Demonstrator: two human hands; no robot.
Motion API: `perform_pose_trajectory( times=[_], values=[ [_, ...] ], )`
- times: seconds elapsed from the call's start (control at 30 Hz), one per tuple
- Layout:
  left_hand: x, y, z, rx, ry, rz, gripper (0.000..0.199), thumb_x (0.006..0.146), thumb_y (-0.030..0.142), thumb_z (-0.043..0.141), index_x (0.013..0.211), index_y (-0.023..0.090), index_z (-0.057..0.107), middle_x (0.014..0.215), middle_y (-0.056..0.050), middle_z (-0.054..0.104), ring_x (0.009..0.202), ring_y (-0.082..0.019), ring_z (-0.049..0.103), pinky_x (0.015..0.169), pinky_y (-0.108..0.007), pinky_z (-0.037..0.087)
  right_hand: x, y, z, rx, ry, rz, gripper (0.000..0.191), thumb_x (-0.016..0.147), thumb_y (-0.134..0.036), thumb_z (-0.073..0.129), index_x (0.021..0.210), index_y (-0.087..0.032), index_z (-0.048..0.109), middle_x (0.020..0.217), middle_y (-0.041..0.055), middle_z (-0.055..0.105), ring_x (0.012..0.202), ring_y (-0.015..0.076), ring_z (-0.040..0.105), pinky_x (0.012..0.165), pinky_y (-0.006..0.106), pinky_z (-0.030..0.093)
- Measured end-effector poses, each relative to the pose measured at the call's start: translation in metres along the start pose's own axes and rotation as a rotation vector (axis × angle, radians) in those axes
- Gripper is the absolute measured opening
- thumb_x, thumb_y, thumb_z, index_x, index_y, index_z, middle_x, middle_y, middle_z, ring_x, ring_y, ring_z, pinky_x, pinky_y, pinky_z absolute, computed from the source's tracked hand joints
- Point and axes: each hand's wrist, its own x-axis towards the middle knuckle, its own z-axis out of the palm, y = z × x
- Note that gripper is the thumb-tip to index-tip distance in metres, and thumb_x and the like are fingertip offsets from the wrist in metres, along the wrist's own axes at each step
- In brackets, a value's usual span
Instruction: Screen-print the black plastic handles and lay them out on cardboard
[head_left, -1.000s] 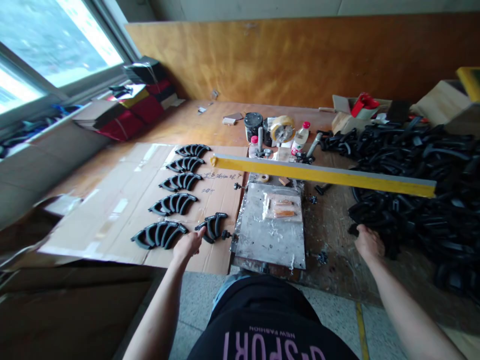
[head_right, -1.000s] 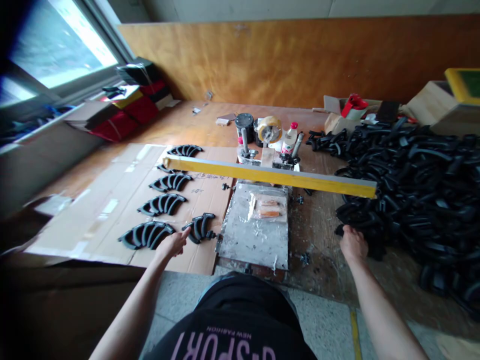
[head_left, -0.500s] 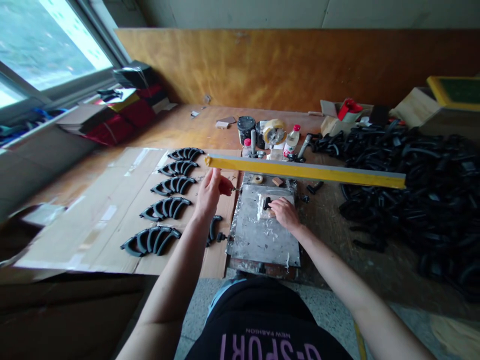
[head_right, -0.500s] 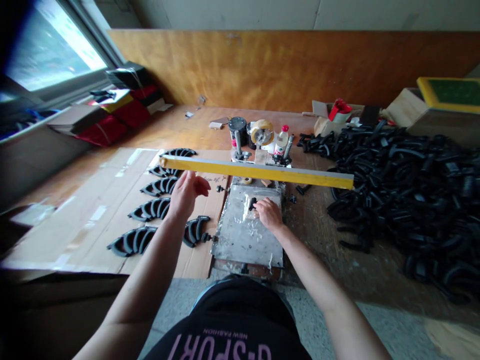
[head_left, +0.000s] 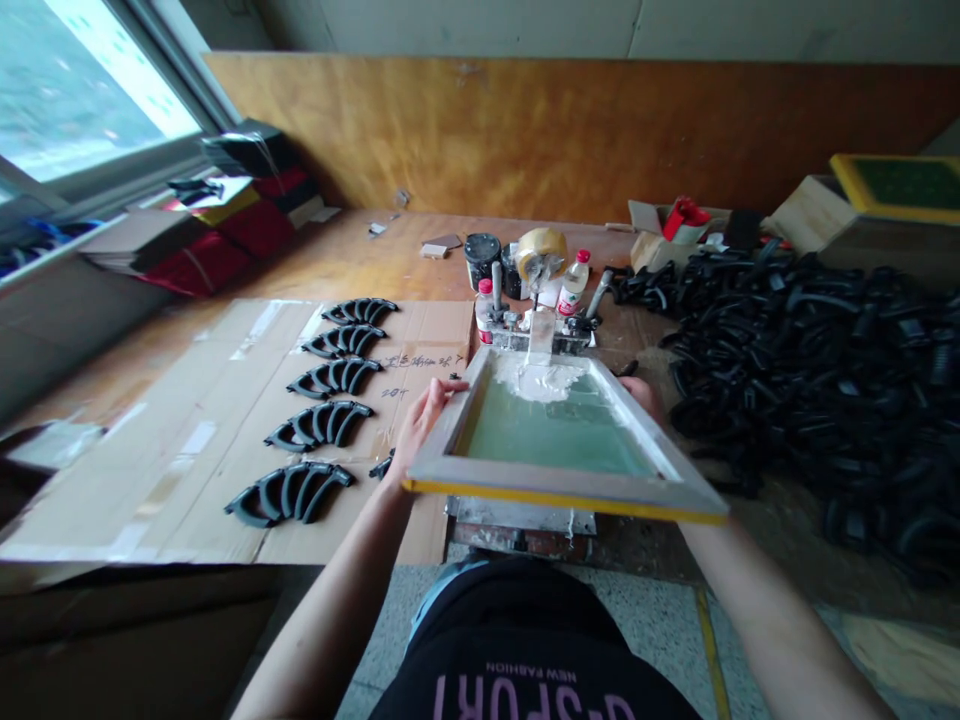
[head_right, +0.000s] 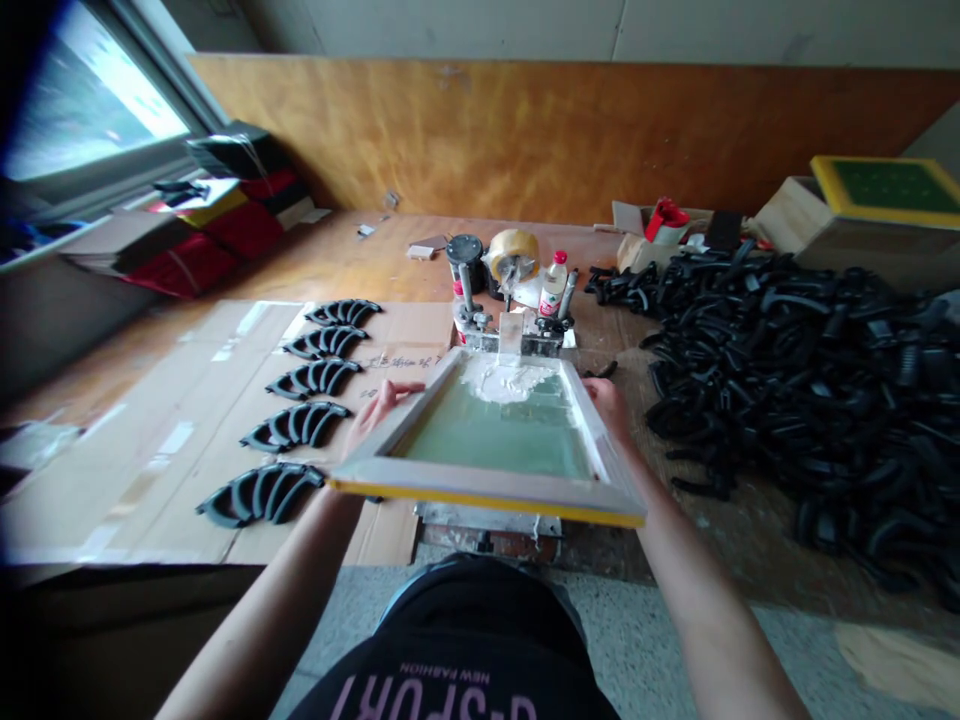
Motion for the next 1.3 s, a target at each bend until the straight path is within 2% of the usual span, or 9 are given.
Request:
perform_pose_trajectory(
  times=[0.13, 0.23, 0.4, 0.5, 0.77, 0.97, 1.1, 1.2, 1.3],
  values=[
    [-0.019, -0.057, -0.008, 0.090, -0.082, -0.227, 0.055, 0.080, 0.058, 0.060, 0.121, 0.022, 0.063, 0.076, 0.000, 0.065, 0.057, -0.012, 0.053, 0.049, -0.020, 0.038, 0.028, -0.028, -0.004, -0.019, 0.194, -0.067, 0.046, 0.084, -0.020, 0.060, 0.129, -0.014, 0.058, 0.131, 0.0159, 0.057, 0.116, 0.0277, 0.057, 0.100, 0.046, 0.048],
    [-0.021, -0.094, -0.004, 0.117, -0.049, -0.273, 0.068, 0.078, 0.052, 0.064, 0.138, 0.023, 0.050, 0.075, 0.001, 0.066, 0.057, -0.013, 0.055, 0.051, -0.020, 0.040, 0.047, -0.072, 0.023, -0.091, 0.119, -0.306, 0.068, 0.080, -0.020, 0.068, 0.143, -0.019, 0.042, 0.143, 0.0134, 0.045, 0.132, 0.0282, 0.042, 0.109, 0.046, 0.038],
    [-0.015, -0.122, 0.001, 0.224, 0.001, -0.241, 0.060, 0.079, 0.049, 0.062, 0.132, 0.023, 0.057, 0.084, -0.002, 0.071, 0.072, -0.018, 0.063, 0.064, -0.025, 0.047, 0.056, -0.101, 0.063, -0.327, -0.156, -0.299, 0.021, 0.084, -0.018, 0.064, 0.104, -0.016, 0.063, 0.103, 0.0115, 0.065, 0.101, 0.0256, 0.057, 0.088, 0.037, 0.046],
    [-0.014, -0.127, 0.000, 0.214, 0.006, -0.243, 0.057, 0.079, 0.048, 0.062, 0.129, 0.023, 0.059, 0.088, -0.003, 0.073, 0.078, -0.020, 0.066, 0.071, -0.027, 0.048, 0.039, -0.097, 0.067, -0.403, -0.242, -0.323, 0.005, 0.085, -0.014, 0.060, 0.088, -0.016, 0.063, 0.091, 0.0100, 0.066, 0.091, 0.0230, 0.057, 0.081, 0.032, 0.045],
    [-0.016, -0.126, 0.000, 0.170, 0.029, -0.287, 0.053, 0.077, 0.049, 0.064, 0.123, 0.022, 0.063, 0.091, -0.005, 0.073, 0.084, -0.023, 0.067, 0.074, -0.030, 0.051, 0.007, -0.093, 0.029, -0.244, -0.532, -0.659, 0.016, 0.076, -0.005, 0.058, 0.078, -0.019, 0.064, 0.081, 0.0025, 0.065, 0.083, 0.0188, 0.058, 0.071, 0.027, 0.041],
    [-0.016, -0.126, -0.002, 0.124, -0.001, -0.294, 0.062, 0.077, 0.053, 0.064, 0.129, 0.019, 0.059, 0.084, -0.005, 0.071, 0.073, -0.020, 0.066, 0.063, -0.026, 0.050, 0.006, -0.091, 0.046, -0.255, -0.325, -0.538, 0.020, 0.078, -0.005, 0.055, 0.086, -0.018, 0.067, 0.090, 0.0071, 0.066, 0.092, 0.0218, 0.056, 0.078, 0.030, 0.042],
    [-0.015, -0.131, -0.004, 0.149, -0.039, -0.297, 0.066, 0.079, 0.057, 0.060, 0.133, 0.020, 0.056, 0.084, -0.005, 0.071, 0.070, -0.019, 0.065, 0.061, -0.026, 0.049, -0.007, -0.086, 0.046, -0.217, -0.382, -0.645, 0.019, 0.081, -0.006, 0.056, 0.090, -0.017, 0.068, 0.088, 0.0067, 0.067, 0.092, 0.0213, 0.057, 0.080, 0.030, 0.043],
    [-0.014, -0.125, -0.004, 0.158, -0.046, -0.318, 0.068, 0.079, 0.059, 0.059, 0.135, 0.020, 0.053, 0.081, -0.004, 0.070, 0.068, -0.018, 0.065, 0.060, -0.025, 0.048, 0.011, -0.089, 0.039, -0.198, -0.366, -0.570, 0.009, 0.083, -0.019, 0.064, 0.091, -0.020, 0.068, 0.085, 0.0032, 0.067, 0.083, 0.0190, 0.060, 0.073, 0.028, 0.044],
    [-0.015, -0.101, -0.005, 0.126, -0.057, -0.334, 0.074, 0.076, 0.060, 0.062, 0.137, 0.020, 0.050, 0.080, -0.002, 0.070, 0.066, -0.017, 0.064, 0.058, -0.024, 0.046, 0.047, -0.097, 0.034, -0.222, -0.249, -0.424, 0.035, 0.081, -0.027, 0.071, 0.115, -0.025, 0.064, 0.096, 0.0030, 0.069, 0.084, 0.0196, 0.062, 0.072, 0.028, 0.045]
  ],
)
